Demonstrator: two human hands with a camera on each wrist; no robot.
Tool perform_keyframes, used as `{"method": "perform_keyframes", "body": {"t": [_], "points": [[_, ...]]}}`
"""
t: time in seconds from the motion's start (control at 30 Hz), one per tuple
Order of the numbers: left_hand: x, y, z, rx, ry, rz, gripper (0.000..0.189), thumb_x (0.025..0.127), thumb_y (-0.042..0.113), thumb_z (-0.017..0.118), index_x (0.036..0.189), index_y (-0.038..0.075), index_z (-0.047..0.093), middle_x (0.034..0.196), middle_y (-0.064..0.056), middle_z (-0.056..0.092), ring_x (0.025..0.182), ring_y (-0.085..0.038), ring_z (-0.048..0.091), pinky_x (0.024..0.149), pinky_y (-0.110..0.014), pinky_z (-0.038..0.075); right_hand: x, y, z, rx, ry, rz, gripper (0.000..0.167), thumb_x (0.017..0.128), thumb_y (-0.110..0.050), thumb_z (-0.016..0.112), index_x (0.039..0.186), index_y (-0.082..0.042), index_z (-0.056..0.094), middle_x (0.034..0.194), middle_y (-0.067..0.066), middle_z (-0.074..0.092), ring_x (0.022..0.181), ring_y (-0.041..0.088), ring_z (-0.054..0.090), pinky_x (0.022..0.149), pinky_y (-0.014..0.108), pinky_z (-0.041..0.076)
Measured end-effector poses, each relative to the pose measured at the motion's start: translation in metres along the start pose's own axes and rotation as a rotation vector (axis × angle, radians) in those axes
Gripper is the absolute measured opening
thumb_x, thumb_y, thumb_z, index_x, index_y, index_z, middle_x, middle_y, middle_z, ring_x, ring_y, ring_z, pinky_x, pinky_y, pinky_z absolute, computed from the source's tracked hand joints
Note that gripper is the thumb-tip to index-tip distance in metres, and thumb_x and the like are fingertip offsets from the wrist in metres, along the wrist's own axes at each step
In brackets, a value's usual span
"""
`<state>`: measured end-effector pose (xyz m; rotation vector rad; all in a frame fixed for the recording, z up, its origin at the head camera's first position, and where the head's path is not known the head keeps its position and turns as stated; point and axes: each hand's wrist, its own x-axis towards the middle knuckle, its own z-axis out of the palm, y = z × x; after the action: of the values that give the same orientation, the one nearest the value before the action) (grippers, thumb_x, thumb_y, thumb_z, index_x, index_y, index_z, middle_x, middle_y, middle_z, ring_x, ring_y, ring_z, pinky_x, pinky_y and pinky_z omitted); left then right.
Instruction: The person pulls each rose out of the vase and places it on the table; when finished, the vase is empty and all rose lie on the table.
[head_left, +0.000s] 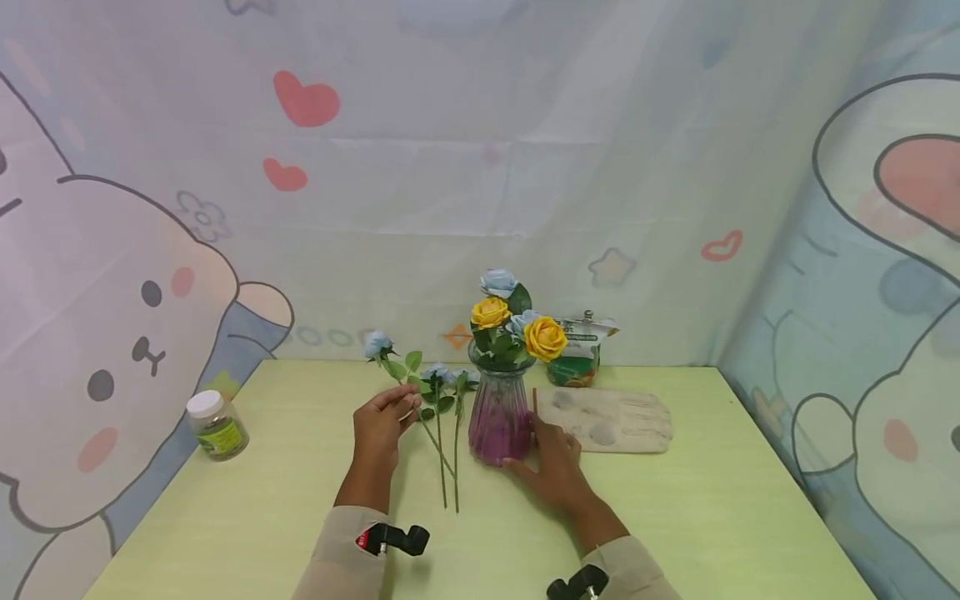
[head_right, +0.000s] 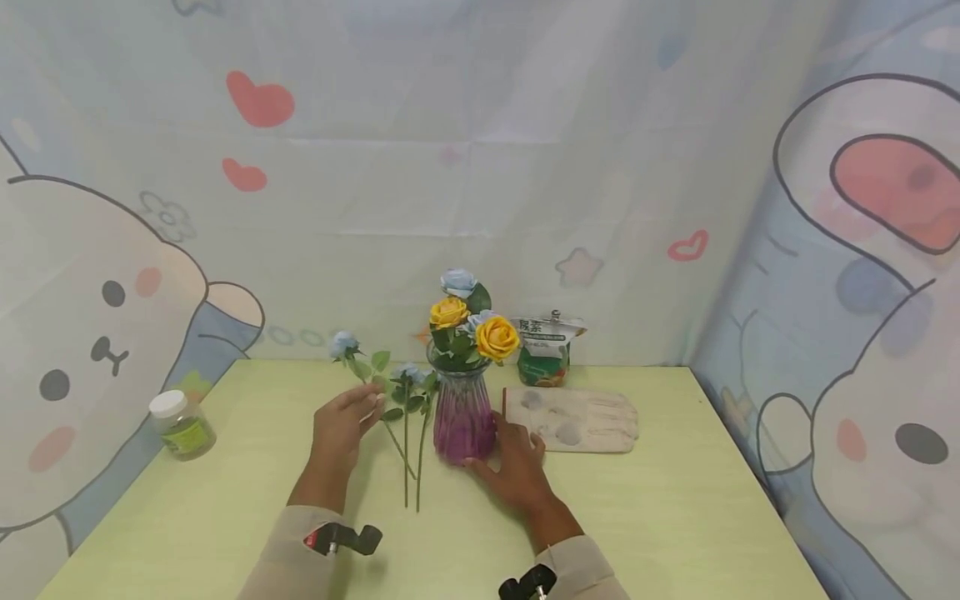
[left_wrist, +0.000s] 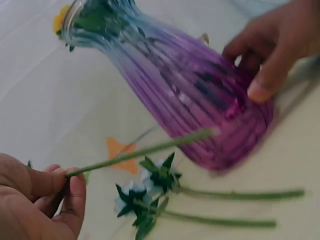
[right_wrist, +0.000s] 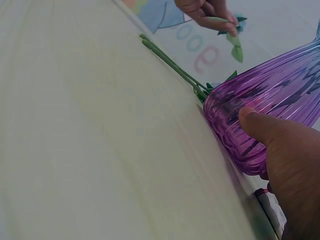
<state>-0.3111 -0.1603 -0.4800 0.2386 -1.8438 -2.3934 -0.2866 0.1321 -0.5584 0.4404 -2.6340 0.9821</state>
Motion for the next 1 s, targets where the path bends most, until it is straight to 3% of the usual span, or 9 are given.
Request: {"method": "perform_keyframes", "body": {"t": [0.13, 0.33, 0.43, 0.57, 0.73, 1.0], "points": [[0.003, -0.005, -0.009, 0.101, -0.019, -0.016, 0.027, 0.109, 0.001, 0.064, 0.134, -0.004, 0.072, 0.136, -0.015, 0.075, 0.106, -0.01, 0.072, 0.096, -0.027, 0.065, 0.001, -0.002, -0.003, 0.009, 0.0, 0.007, 0.091, 0.097, -0.046, 0.081, 0.165, -0.001, 0.04, 0.152, 0.02, 0.063, 0.142, 0.04, 0.055, 0.122, 0.073, 0.025], [0.009, -0.018, -0.013, 0.164, -0.035, -0.024, 0.023, 0.108, -0.003, 0.063, 0.129, -0.009, 0.073, 0.134, -0.022, 0.076, 0.101, -0.009, 0.072, 0.086, -0.025, 0.064, -0.001, -0.004, -0.005, 0.017, -0.004, 0.018, 0.091, 0.097, -0.044, 0.082, 0.165, -0.001, 0.04, 0.153, 0.02, 0.062, 0.143, 0.04, 0.055, 0.122, 0.071, 0.024], [0.014, -0.027, -0.015, 0.232, -0.029, -0.016, 0.021, 0.108, -0.004, 0.062, 0.124, -0.009, 0.074, 0.129, -0.022, 0.078, 0.107, -0.019, 0.075, 0.084, -0.025, 0.062, -0.001, -0.003, -0.003, 0.019, -0.012, 0.021, 0.091, 0.097, -0.045, 0.082, 0.166, -0.002, 0.039, 0.154, 0.02, 0.062, 0.144, 0.039, 0.055, 0.123, 0.071, 0.024], [0.018, -0.037, -0.017, 0.413, 0.013, 0.033, 0.02, 0.109, -0.001, 0.061, 0.117, -0.004, 0.079, 0.129, -0.022, 0.077, 0.122, -0.036, 0.071, 0.089, -0.033, 0.06, -0.001, -0.002, -0.001, 0.021, -0.007, 0.009, 0.091, 0.097, -0.045, 0.082, 0.165, -0.001, 0.04, 0.154, 0.02, 0.062, 0.143, 0.04, 0.055, 0.122, 0.071, 0.024], [0.019, -0.043, -0.014, 0.628, 0.071, 0.104, 0.02, 0.109, 0.005, 0.064, 0.115, 0.004, 0.083, 0.127, -0.02, 0.079, 0.126, -0.04, 0.069, 0.096, -0.048, 0.059, -0.001, -0.002, -0.001, 0.008, 0.003, -0.003, 0.09, 0.098, -0.045, 0.081, 0.164, -0.001, 0.041, 0.153, 0.02, 0.062, 0.142, 0.04, 0.055, 0.121, 0.072, 0.026], [0.021, -0.051, -0.012, 0.724, 0.1, 0.193, 0.017, 0.104, 0.009, 0.073, 0.117, 0.004, 0.084, 0.118, -0.02, 0.082, 0.115, -0.042, 0.073, 0.089, -0.053, 0.062, -0.001, -0.003, -0.002, 0.01, -0.008, 0.011, 0.09, 0.098, -0.048, 0.079, 0.165, -0.002, 0.041, 0.153, 0.019, 0.062, 0.142, 0.039, 0.056, 0.121, 0.07, 0.026]]}}
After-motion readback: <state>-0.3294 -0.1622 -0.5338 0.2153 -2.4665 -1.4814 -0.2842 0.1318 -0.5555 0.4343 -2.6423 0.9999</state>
